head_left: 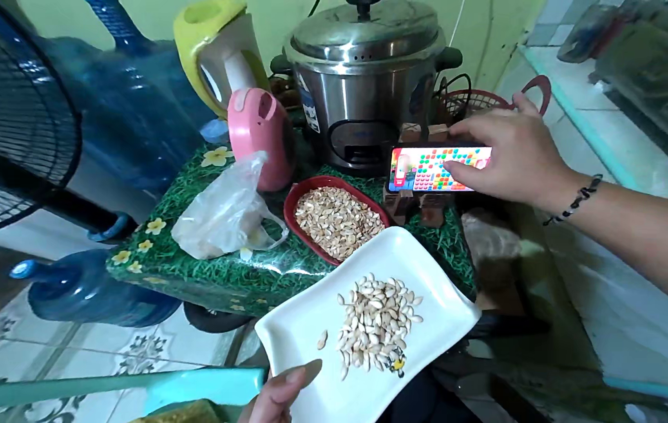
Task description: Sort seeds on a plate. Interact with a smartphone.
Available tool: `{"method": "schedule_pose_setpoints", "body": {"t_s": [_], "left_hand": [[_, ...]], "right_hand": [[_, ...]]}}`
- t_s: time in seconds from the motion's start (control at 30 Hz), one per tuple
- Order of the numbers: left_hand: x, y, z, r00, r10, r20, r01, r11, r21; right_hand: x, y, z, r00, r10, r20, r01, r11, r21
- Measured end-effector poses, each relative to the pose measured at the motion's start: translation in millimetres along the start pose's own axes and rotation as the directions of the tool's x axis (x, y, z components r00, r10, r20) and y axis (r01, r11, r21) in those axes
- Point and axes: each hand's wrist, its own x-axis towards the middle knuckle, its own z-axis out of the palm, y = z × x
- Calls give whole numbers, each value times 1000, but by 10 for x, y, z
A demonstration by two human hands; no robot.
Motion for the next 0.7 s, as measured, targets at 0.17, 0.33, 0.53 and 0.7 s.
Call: {"method": "schedule_pose_setpoints", "body": {"t_s": [0.17, 0.33, 0.53, 0.7], "left_hand": [[0, 1, 6, 1000, -1, -26, 1, 1000, 4], [9, -6, -14, 1000, 7, -9, -7, 1000, -7], [5, -13, -14, 1000, 15, 16, -15, 1000, 4], [9, -28, -8, 1000, 11, 17, -11, 1000, 11]], "right_hand": [[-6, -48, 20, 999, 20, -32, -19, 1000, 23], [-12, -39, 72, 998, 43, -47, -42, 999, 28], [-17, -37, 73, 998, 45, -53, -44, 998, 33], [-38, 75, -9, 997, 40, -63, -37, 998, 43]]}}
